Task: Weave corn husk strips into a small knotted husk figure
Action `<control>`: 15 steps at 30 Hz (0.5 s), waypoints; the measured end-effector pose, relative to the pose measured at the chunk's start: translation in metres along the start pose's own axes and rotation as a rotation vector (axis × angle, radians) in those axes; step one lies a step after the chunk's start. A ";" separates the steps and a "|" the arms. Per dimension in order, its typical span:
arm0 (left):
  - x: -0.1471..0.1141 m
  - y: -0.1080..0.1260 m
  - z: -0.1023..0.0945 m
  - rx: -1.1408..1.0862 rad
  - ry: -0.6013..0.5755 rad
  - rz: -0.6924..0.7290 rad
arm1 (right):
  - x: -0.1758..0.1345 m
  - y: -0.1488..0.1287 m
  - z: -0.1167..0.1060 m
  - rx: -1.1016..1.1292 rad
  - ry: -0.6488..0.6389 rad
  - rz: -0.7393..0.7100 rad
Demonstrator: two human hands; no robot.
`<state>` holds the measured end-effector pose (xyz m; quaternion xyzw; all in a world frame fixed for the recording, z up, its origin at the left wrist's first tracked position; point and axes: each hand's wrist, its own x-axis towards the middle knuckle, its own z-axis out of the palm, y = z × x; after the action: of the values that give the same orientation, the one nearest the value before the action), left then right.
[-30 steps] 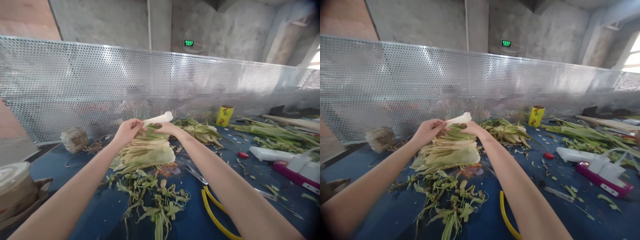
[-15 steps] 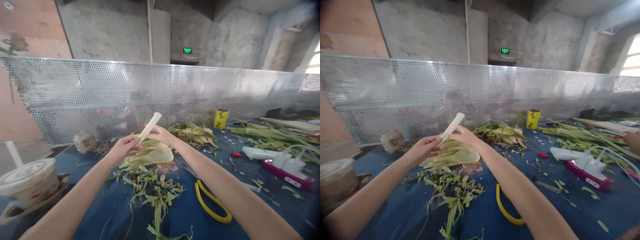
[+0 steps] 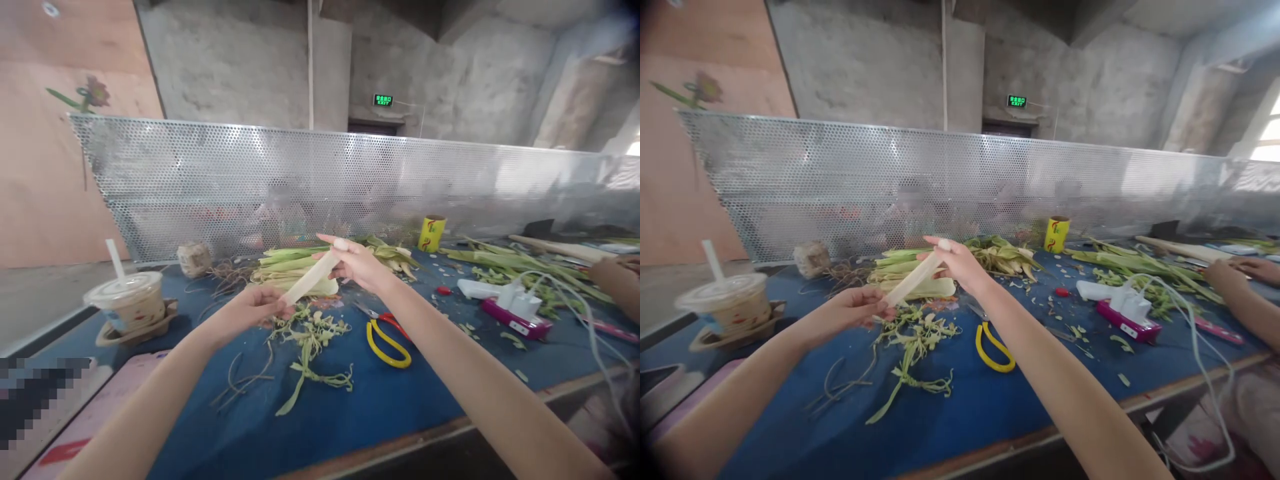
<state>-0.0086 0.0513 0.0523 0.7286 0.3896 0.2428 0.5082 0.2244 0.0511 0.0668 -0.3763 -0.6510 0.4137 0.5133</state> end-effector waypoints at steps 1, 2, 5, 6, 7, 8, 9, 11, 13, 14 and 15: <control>-0.005 -0.001 0.001 0.017 -0.011 0.003 | -0.006 -0.001 -0.001 0.030 -0.032 0.005; -0.009 -0.002 0.001 0.034 -0.025 0.005 | -0.012 -0.002 -0.003 0.069 -0.068 0.007; -0.020 -0.003 0.003 0.077 -0.104 -0.002 | -0.024 -0.001 -0.004 0.230 -0.174 0.004; -0.023 -0.002 0.003 0.088 -0.133 -0.004 | -0.026 0.001 -0.003 0.278 -0.200 0.003; -0.027 -0.002 0.003 0.098 -0.161 -0.007 | -0.028 0.002 -0.002 0.311 -0.219 0.004; -0.030 -0.001 0.003 0.107 -0.185 -0.009 | -0.029 0.004 -0.001 0.328 -0.229 0.006; -0.034 0.000 0.003 0.117 -0.205 -0.011 | -0.030 0.005 0.000 0.340 -0.233 0.008; -0.040 0.001 0.003 0.140 -0.238 -0.017 | -0.029 0.008 0.004 0.368 -0.219 0.006; -0.045 0.001 0.003 0.166 -0.268 -0.028 | -0.028 0.010 0.008 0.396 -0.197 0.017; -0.047 0.001 0.003 0.180 -0.286 -0.038 | -0.027 0.011 0.010 0.405 -0.192 0.028; -0.048 0.001 0.002 0.195 -0.309 -0.052 | -0.026 0.012 0.012 0.411 -0.199 0.044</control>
<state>-0.0345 0.0107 0.0549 0.7928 0.3472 0.0758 0.4951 0.2188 0.0301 0.0450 -0.2354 -0.5920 0.5838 0.5032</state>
